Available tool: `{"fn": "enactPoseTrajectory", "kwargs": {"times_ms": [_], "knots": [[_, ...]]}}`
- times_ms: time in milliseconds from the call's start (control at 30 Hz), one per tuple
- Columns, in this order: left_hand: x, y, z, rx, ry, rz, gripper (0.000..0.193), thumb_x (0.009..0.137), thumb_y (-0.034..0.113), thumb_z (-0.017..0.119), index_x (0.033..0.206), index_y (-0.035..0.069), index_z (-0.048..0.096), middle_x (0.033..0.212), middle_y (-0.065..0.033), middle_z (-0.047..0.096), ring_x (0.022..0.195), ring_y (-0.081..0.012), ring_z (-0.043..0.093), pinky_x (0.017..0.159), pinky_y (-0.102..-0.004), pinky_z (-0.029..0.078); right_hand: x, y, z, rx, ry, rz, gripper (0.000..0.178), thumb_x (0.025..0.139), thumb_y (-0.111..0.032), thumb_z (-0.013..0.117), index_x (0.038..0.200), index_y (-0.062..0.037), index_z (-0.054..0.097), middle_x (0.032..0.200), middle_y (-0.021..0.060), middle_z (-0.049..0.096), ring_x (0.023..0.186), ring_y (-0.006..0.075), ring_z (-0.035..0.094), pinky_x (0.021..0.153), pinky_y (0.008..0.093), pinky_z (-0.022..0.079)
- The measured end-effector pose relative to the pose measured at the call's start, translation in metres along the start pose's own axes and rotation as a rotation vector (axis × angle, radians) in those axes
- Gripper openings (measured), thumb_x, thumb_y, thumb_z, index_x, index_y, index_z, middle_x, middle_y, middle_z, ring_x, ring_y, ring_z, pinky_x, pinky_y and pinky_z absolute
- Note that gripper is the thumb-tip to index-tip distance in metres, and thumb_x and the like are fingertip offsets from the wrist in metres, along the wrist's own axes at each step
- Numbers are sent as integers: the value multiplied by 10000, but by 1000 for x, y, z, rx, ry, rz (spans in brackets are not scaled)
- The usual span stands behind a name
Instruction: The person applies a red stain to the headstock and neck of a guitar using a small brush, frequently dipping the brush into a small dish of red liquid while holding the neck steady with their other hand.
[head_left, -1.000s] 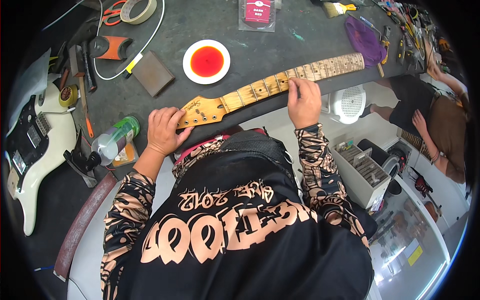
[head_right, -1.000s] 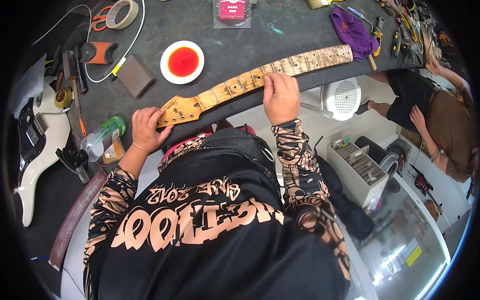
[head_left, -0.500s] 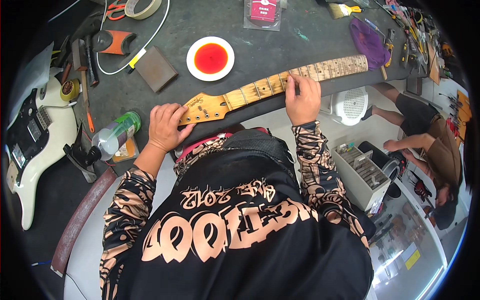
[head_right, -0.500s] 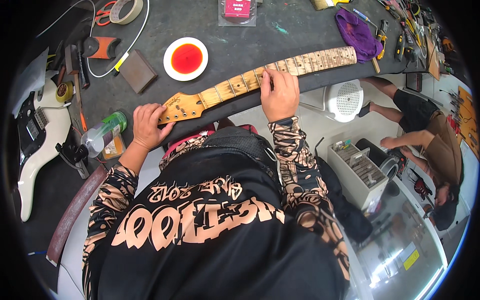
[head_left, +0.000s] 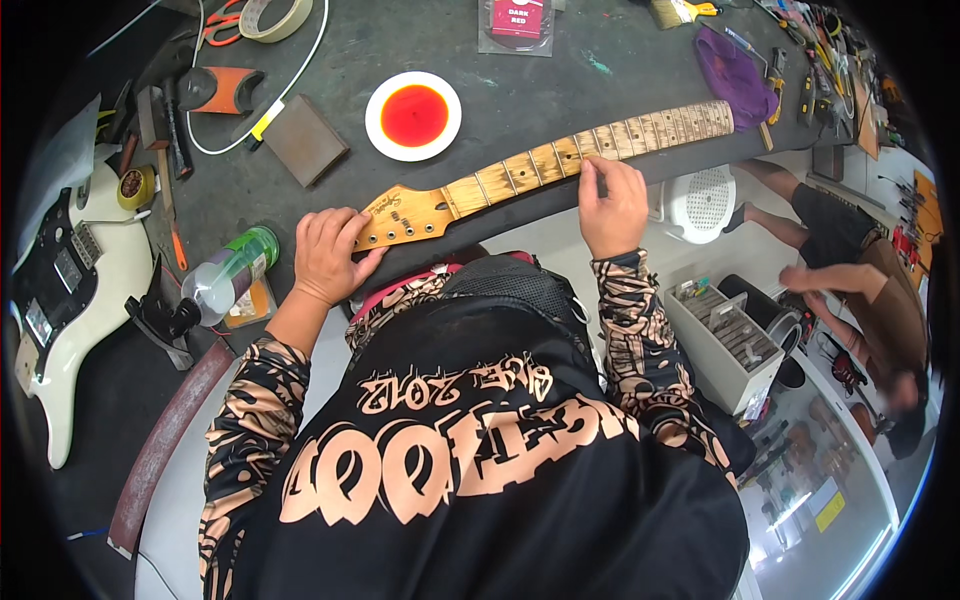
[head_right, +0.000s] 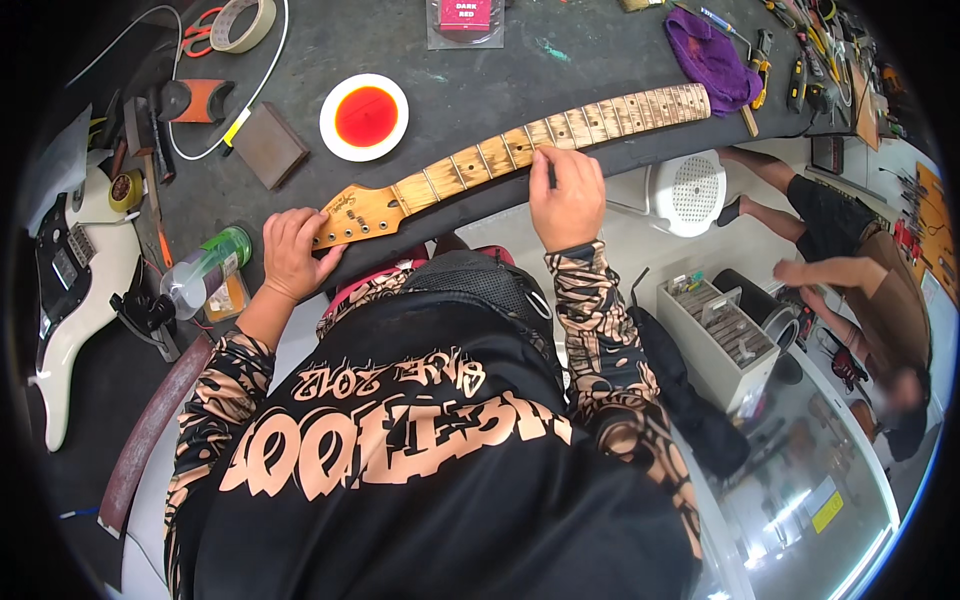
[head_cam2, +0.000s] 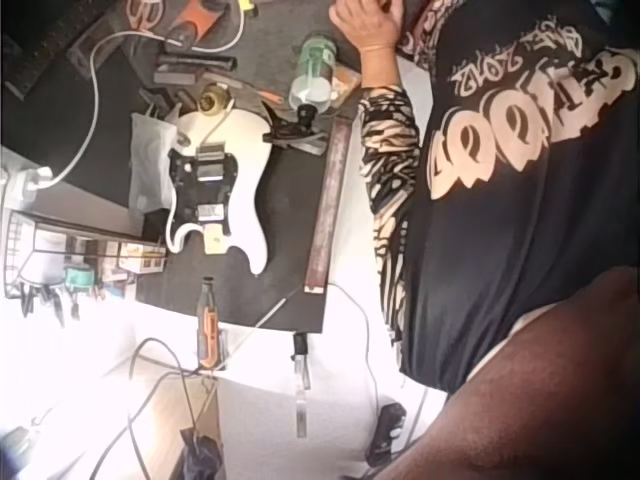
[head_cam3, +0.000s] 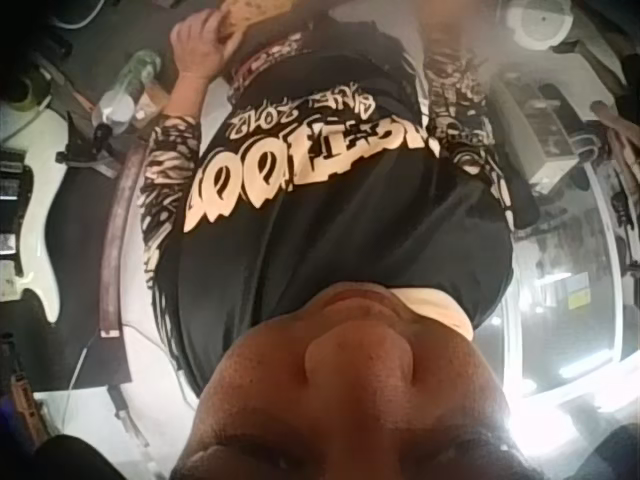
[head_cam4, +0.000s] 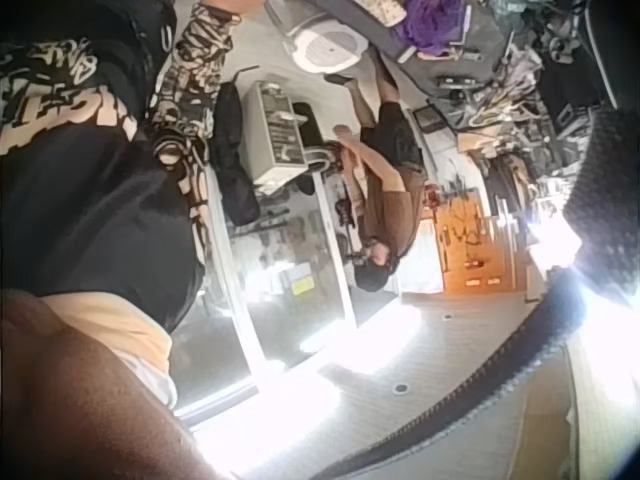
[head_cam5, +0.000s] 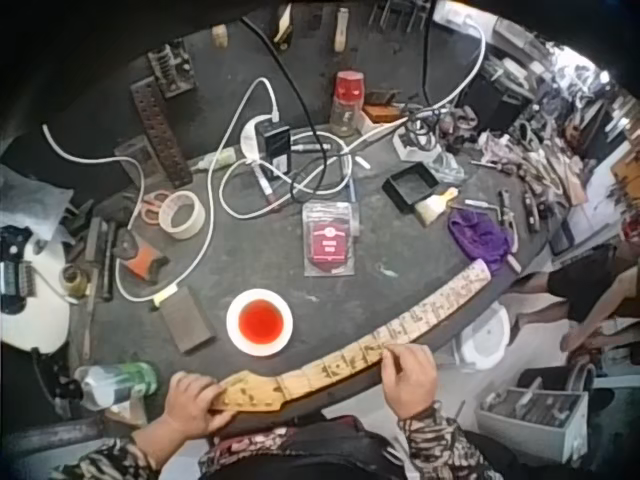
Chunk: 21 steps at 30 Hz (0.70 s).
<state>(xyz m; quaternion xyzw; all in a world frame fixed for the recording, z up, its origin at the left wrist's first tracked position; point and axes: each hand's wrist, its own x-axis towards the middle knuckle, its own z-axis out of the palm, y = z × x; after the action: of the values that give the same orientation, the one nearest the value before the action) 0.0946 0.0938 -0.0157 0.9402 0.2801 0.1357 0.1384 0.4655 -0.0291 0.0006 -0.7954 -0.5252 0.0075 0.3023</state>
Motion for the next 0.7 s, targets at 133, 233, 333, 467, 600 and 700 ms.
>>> {"fn": "enactPoseTrajectory", "kwargs": {"times_ms": [133, 233, 333, 467, 600, 700], "knots": [[-1, 1, -1, -3, -1, -1, 613, 720, 270, 848, 1235, 97, 564, 1155, -85, 616, 1072, -308, 584, 974, -485, 412, 6, 6, 1, -73, 46, 13, 61, 894, -80, 713, 943, -46, 707, 894, 108, 690, 839, 318, 639, 768, 414, 511], [0, 0, 0, -3, -3, -4, 609, 720, 268, 847, 1234, 98, 567, 1156, -84, 617, 1072, -307, 584, 974, -484, 412, 7, 6, 4, -54, 58, -50, 68, 894, -86, 715, 947, -45, 709, 899, 114, 690, 848, 324, 638, 767, 416, 512], [0, -1, 0, 10, 10, -2, 583, 737, 311, 841, 1232, 125, 596, 1138, -59, 604, 1065, -272, 579, 961, -453, 413, 6, 1, 3, 23, -15, 5, 60, 900, -89, 710, 941, -46, 711, 912, 112, 693, 859, 325, 641, 780, 413, 514], [0, 0, -1, 12, 12, 0, 580, 737, 313, 840, 1229, 125, 597, 1136, -59, 604, 1062, -272, 580, 960, -453, 415, 8, 8, 5, -2, 34, -3, 59, 904, -88, 704, 941, -42, 712, 920, 115, 697, 864, 329, 643, 799, 422, 514], [-1, -1, -1, 14, 17, 0, 577, 737, 314, 841, 1226, 126, 600, 1133, -60, 606, 1064, -271, 580, 958, -455, 417, 10, 0, 5, 49, 0, -8, 49, 903, -80, 700, 932, -41, 707, 918, 115, 696, 872, 329, 647, 804, 423, 515], [0, 0, 0, 16, 16, 0, 580, 735, 315, 842, 1228, 126, 601, 1132, -60, 607, 1065, -270, 582, 958, -455, 418, 12, 7, 6, -29, 23, -10, 46, 905, -76, 698, 932, -40, 705, 914, 110, 694, 885, 328, 651, 809, 420, 518]]}}
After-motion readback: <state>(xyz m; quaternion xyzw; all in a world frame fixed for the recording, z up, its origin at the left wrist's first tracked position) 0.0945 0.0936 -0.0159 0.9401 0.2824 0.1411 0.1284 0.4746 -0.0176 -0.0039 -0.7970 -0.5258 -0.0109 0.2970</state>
